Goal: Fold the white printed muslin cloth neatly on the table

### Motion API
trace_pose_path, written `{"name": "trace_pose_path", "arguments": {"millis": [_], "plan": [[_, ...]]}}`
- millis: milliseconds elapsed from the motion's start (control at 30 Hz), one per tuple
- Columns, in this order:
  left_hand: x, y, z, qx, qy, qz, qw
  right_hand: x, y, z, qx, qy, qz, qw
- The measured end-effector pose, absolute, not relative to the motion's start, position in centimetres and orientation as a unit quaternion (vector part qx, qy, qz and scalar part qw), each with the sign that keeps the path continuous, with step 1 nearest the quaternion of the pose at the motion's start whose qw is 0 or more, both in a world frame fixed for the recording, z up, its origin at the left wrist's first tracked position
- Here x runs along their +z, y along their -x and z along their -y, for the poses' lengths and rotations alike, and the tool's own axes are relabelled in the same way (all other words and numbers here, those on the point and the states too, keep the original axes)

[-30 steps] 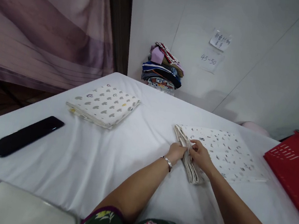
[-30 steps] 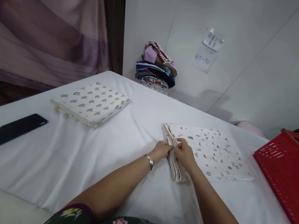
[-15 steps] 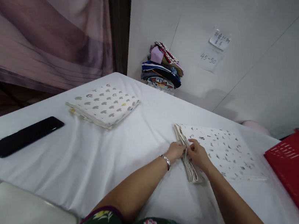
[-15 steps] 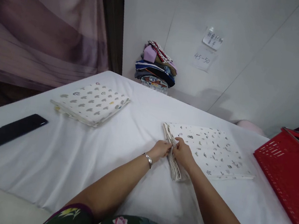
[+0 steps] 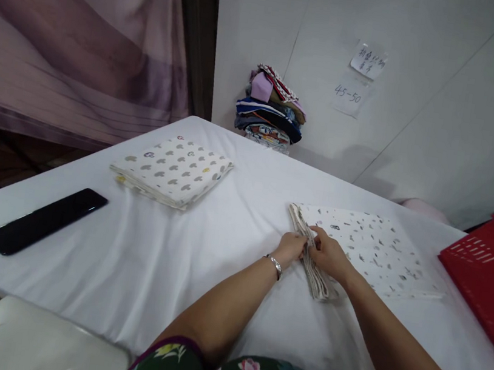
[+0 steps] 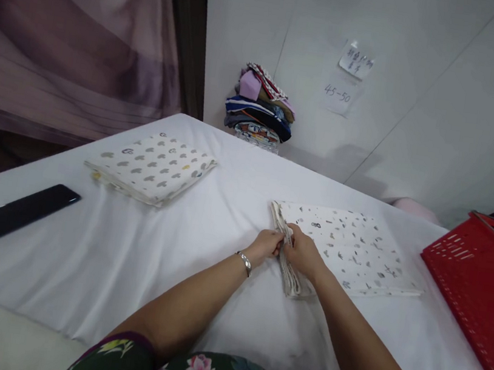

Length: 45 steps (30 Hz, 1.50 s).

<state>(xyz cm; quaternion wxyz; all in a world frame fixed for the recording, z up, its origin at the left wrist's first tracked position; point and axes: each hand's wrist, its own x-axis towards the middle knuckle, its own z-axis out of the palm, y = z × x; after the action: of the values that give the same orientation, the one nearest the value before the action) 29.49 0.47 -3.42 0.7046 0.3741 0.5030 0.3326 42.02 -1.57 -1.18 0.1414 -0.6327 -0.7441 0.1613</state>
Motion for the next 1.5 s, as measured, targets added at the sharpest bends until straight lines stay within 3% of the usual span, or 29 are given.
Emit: {"name": "trace_pose_path", "arguments": {"millis": [600, 1500], "plan": [[-3.3, -29.4, -1.7, 0.289, -0.402, -0.521, 0.695, -3.8, -44.3, 1.4, 0.388, 0.593, 0.623, 0.331], [-3.9, -29.7, -3.3, 0.286, -0.456, -0.574, 0.617, -3.3, -44.1, 1.7, 0.455, 0.575, 0.579, 0.357]]}}
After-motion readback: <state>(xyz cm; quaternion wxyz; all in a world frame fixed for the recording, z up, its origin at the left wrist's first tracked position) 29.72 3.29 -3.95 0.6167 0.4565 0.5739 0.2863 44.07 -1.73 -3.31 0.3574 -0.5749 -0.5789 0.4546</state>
